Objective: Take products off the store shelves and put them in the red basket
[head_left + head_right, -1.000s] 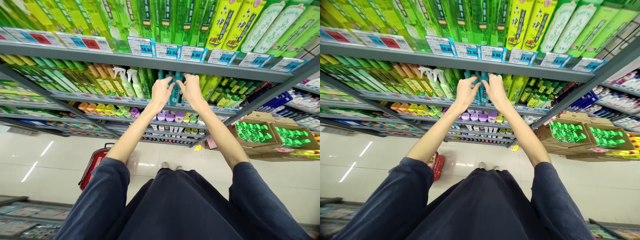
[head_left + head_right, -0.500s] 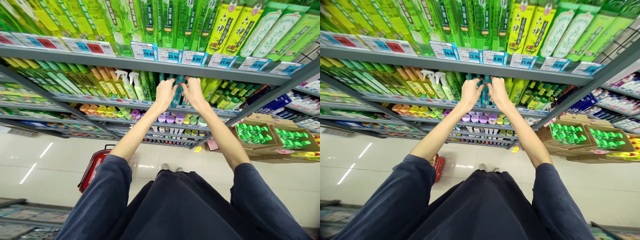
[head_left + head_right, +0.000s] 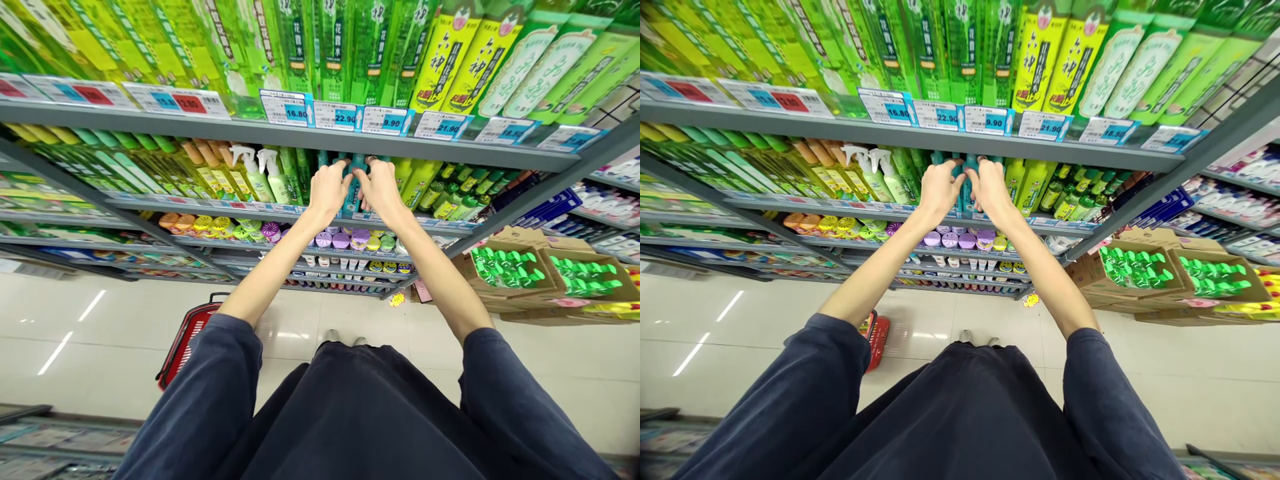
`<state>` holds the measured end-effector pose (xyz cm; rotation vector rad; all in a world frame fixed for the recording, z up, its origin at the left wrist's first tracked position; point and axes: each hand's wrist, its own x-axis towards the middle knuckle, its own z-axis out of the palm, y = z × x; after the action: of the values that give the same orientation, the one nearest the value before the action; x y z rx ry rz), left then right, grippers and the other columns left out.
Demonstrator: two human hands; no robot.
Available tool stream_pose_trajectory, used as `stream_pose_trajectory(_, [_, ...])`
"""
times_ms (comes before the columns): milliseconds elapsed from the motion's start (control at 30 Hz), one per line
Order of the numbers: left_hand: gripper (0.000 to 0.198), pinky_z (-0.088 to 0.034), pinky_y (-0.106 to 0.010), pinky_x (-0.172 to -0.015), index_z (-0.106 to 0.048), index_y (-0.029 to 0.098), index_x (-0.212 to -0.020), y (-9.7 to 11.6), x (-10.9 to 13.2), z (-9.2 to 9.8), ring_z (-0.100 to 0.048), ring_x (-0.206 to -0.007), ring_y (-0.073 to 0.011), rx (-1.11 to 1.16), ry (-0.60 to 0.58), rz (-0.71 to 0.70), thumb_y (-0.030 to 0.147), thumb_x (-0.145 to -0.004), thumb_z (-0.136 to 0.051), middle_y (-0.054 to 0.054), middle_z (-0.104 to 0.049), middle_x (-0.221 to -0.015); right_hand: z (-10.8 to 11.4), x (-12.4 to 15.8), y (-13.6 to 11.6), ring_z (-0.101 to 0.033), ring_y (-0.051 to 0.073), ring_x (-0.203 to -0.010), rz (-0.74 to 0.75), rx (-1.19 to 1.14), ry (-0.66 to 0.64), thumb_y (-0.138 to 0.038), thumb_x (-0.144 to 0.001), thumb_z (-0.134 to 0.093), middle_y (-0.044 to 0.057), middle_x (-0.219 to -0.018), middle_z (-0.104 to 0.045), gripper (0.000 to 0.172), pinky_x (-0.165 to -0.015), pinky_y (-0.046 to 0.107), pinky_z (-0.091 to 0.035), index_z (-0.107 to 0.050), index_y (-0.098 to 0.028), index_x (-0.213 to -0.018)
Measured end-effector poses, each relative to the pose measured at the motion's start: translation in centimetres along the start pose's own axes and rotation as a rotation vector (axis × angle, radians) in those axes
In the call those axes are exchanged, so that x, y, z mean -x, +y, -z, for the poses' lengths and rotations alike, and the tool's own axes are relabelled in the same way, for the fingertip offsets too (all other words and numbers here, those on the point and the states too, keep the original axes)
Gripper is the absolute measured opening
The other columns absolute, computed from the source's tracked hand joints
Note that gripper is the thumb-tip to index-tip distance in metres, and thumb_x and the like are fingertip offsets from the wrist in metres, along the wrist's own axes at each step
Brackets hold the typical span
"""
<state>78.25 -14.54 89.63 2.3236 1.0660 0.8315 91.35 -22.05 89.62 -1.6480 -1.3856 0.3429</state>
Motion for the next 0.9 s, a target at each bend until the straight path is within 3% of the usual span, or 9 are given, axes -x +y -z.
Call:
stream_pose_trajectory(267, [0.04,-0.051,-0.048,-0.113,-0.066,0.019,-0.14,0.3,0.2,0.2,-0.07,-0.122,-0.0339,-0.08,0.008,-0.027,0.034,-0.104,-0.06,-0.017,-0.077,-0.116,0.5,-0.2,-0.4,-0.077,0.032,-0.07,0.03,0.04,-0.036,-0.079,-0.101,-0.039,0.012,-0.071,-0.072,0.076,-0.069,0.056,-0.07,-0.063,-0.016,-0.135])
stream_pose_trajectory(500, [0.042,-0.054,-0.045,-0.108,-0.063,0.02,-0.144,1.6,0.5,0.4,-0.072,-0.117,-0.0316,-0.195,-0.011,-0.016,0.035,-0.105,-0.057,-0.016,-0.078,-0.117,1.4,0.1,-0.8,-0.075,0.028,-0.061,-0.01,0.127,-0.071,-0.069,-0.107,-0.036,0.014,-0.072,-0.073,0.067,-0.06,0.045,-0.069,-0.064,-0.012,-0.128])
stream_pose_trajectory(900, [0.04,-0.055,-0.045,-0.107,-0.064,0.017,-0.141,1.8,0.4,-0.3,-0.073,-0.113,-0.0324,-0.148,0.0,-0.014,0.032,-0.104,-0.06,-0.015,-0.079,-0.109,2.1,0.3,-1.3,-0.074,0.029,-0.062,-0.052,0.099,-0.083,-0.064,-0.107,-0.043,0.015,-0.074,-0.072,0.065,-0.063,0.05,-0.069,-0.061,-0.009,-0.137])
